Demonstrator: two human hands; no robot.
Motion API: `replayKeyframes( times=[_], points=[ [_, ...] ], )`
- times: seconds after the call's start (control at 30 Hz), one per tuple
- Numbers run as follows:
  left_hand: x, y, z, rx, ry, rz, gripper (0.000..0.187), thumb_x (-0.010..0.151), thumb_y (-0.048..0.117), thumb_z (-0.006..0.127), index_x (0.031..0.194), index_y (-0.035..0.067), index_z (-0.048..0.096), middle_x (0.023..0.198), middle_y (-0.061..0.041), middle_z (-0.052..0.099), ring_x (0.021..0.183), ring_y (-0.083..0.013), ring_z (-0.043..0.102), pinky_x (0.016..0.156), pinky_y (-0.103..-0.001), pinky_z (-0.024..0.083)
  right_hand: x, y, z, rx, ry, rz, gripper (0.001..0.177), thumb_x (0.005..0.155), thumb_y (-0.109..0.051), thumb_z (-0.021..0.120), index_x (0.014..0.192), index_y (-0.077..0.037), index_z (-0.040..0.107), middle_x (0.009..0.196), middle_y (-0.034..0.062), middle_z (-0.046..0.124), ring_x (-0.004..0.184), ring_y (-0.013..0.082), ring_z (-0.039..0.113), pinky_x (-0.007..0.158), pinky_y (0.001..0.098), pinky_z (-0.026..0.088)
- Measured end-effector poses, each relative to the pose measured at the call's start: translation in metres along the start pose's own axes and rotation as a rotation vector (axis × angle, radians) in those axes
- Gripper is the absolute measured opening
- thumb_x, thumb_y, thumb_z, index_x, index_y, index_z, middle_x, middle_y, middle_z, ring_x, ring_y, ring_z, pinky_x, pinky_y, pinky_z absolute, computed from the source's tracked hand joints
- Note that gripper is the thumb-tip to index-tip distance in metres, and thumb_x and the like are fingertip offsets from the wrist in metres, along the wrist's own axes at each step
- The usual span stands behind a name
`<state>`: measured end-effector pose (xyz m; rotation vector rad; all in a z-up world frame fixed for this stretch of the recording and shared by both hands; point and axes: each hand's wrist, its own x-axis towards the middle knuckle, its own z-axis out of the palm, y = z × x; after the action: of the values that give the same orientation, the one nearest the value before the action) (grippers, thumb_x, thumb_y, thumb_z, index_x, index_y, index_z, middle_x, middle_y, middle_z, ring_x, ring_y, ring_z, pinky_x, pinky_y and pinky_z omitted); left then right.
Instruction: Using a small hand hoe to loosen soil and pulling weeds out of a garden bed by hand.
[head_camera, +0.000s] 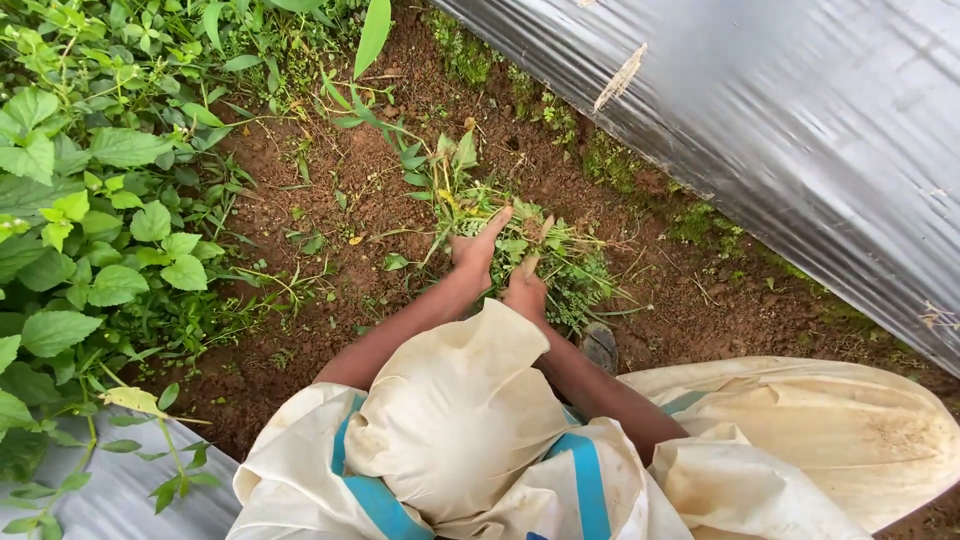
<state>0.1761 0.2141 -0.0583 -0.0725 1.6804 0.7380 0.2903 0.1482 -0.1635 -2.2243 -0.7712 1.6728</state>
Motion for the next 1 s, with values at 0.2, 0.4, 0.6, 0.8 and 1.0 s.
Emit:
replayKeyframes(
  times=[0.2, 0.4, 0.6, 0.8, 1.0],
  points=[
    [-0.059, 0.060, -0.051, -0.175, 0.090, 0.063, 0.146, 0.069, 0.061, 0.090, 0.163, -0.001, -0.003, 0.167, -0.030, -0.001, 0.156, -0.0450, 0.001, 0.120, -0.072, 0.005, -0.043, -0.079, 0.032, 0.147, -0.238, -0.204, 0.049, 0.105, -0.039, 0.044, 0.106, 0.006, 0.062, 0.067, 0.0151, 0.064, 0.052, 0.0251, 0.070, 0.049, 0.0375, 0.057],
    [-0.077, 0.137, -0.106, -0.393, 0.254, 0.319, 0.133, 0.077, 0.072, 0.073, 0.161, -0.002, 0.001, 0.165, -0.031, 0.007, 0.155, -0.0480, 0.005, 0.116, -0.080, 0.007, -0.117, -0.217, 0.064, 0.094, -0.540, -0.592, 0.036, 0.106, -0.024, 0.040, 0.107, 0.006, 0.061, 0.056, 0.0016, 0.055, 0.042, 0.0102, 0.058, 0.040, 0.0218, 0.049],
    [-0.093, 0.190, -0.135, -0.438, 0.391, 0.480, 0.112, 0.055, 0.079, 0.052, 0.152, 0.024, 0.048, 0.171, -0.006, 0.028, 0.157, -0.0308, 0.020, 0.122, -0.061, 0.019, -0.157, -0.292, 0.082, -0.057, -0.570, -0.832, 0.035, 0.103, -0.032, 0.044, 0.073, -0.015, 0.042, 0.053, 0.0001, 0.046, 0.037, 0.0151, 0.055, 0.033, 0.0299, 0.046],
    [-0.049, 0.139, -0.116, -0.709, 0.271, 0.513, 0.137, 0.078, 0.064, 0.079, 0.157, -0.005, -0.010, 0.160, -0.041, 0.010, 0.152, -0.0538, 0.017, 0.120, -0.072, 0.019, -0.074, -0.216, 0.103, 0.013, -0.661, -0.733, 0.041, 0.106, -0.023, 0.043, 0.114, 0.012, 0.063, 0.058, 0.0185, 0.065, 0.044, 0.0187, 0.065, 0.040, 0.0261, 0.052],
    [0.061, 0.068, -0.107, -0.447, 0.315, 0.126, 0.139, 0.079, 0.072, 0.076, 0.160, -0.008, -0.004, 0.164, -0.036, -0.002, 0.153, -0.0531, 0.007, 0.115, -0.079, 0.008, 0.009, -0.144, 0.094, -0.079, -0.692, -0.291, 0.063, 0.110, -0.033, 0.044, 0.145, 0.019, 0.035, 0.083, 0.0193, 0.068, 0.063, 0.0208, 0.072, 0.041, 0.0276, 0.056]
  ],
)
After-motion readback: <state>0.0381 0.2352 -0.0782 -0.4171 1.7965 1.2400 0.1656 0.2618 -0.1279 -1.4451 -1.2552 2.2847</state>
